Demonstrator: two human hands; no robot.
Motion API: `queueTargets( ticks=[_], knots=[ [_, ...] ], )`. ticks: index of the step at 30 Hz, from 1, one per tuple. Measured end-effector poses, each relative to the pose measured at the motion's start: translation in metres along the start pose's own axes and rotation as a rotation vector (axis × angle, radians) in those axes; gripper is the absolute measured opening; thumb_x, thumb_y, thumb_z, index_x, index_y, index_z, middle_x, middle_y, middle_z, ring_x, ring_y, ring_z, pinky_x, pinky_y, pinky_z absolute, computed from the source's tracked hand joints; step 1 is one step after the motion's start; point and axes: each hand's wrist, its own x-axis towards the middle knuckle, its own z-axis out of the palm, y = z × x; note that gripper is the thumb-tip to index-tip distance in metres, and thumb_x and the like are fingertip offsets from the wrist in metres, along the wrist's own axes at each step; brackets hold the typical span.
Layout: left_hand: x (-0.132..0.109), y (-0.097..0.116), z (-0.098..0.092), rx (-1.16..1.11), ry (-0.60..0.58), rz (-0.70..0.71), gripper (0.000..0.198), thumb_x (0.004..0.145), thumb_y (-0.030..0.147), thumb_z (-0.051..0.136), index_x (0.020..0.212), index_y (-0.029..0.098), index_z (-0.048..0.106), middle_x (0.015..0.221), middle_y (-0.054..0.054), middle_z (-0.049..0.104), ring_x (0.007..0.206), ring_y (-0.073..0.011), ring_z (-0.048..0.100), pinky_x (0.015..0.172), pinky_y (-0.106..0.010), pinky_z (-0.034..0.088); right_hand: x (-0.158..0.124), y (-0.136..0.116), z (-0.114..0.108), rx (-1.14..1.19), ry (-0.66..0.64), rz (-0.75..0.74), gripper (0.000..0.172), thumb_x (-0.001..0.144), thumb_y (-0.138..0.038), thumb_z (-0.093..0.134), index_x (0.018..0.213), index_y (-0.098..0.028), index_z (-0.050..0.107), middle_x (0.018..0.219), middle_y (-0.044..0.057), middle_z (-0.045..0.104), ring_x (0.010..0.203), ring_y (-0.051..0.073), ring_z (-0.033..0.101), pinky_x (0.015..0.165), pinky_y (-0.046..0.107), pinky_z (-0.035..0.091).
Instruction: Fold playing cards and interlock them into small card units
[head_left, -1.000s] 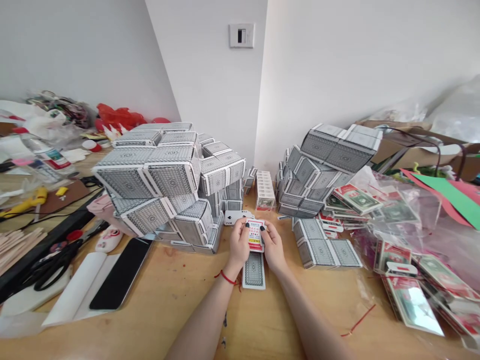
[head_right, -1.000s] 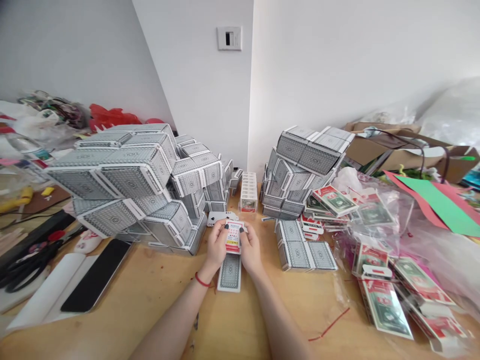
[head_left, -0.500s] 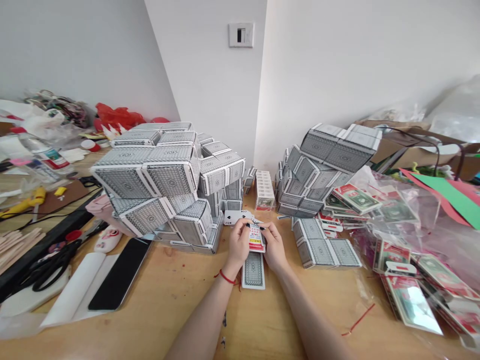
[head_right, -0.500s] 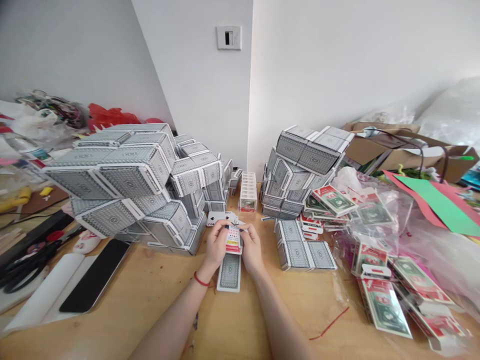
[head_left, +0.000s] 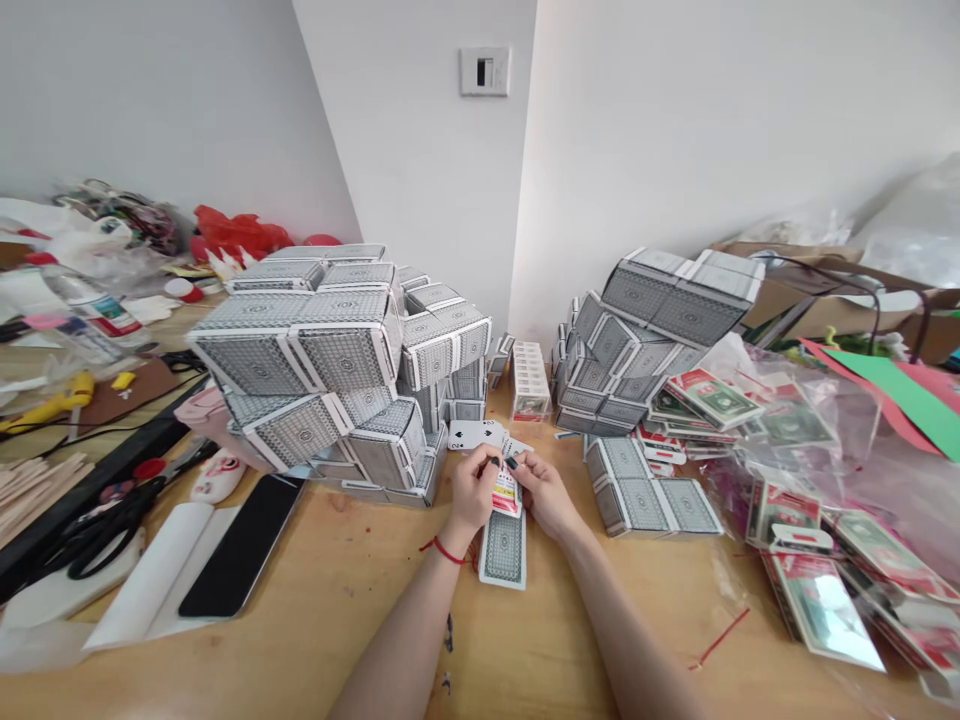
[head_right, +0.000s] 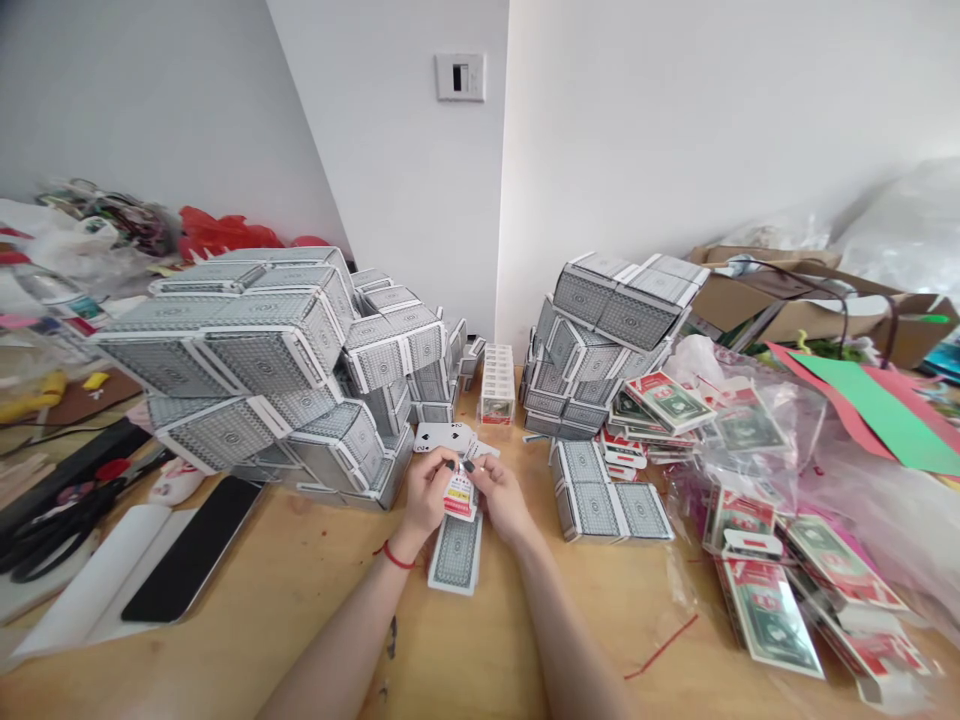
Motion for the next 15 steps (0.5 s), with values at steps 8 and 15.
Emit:
queueTargets(
  ticks=[8,15],
  knots=[
    [0.006,-0.007,0.006,0.033,0.061,-0.075,0.02,0.069,0.032,0.057,0.083,0.018,0.056,0.075,-0.002,0.058,0.068,-0.0136,0.052,0.064,-0.023,0.039,0.0,0.0,-0.002,-0.097,0.114,-0.145,0.021,0.066,-0.037,0.062,0.071,-0.019,0.052,0.051,-0.006,0.049,0.042,0.009,0.04,0.042,0.02,0.03],
    [0.004,-0.012,0.007,0.27,0.071,-0.015,0.016,0.073,0.032,0.053,0.07,0.017,0.06,0.066,-0.001,0.061,0.06,-0.013,0.051,0.057,-0.021,0.036,0.003,0.005,-0.005,-0.182,0.118,-0.213,0.014,0.07,-0.031,0.058,0.076,-0.019,0.055,0.067,-0.002,0.056,0.057,0.011,0.048,0.052,0.021,0.036]
  ],
)
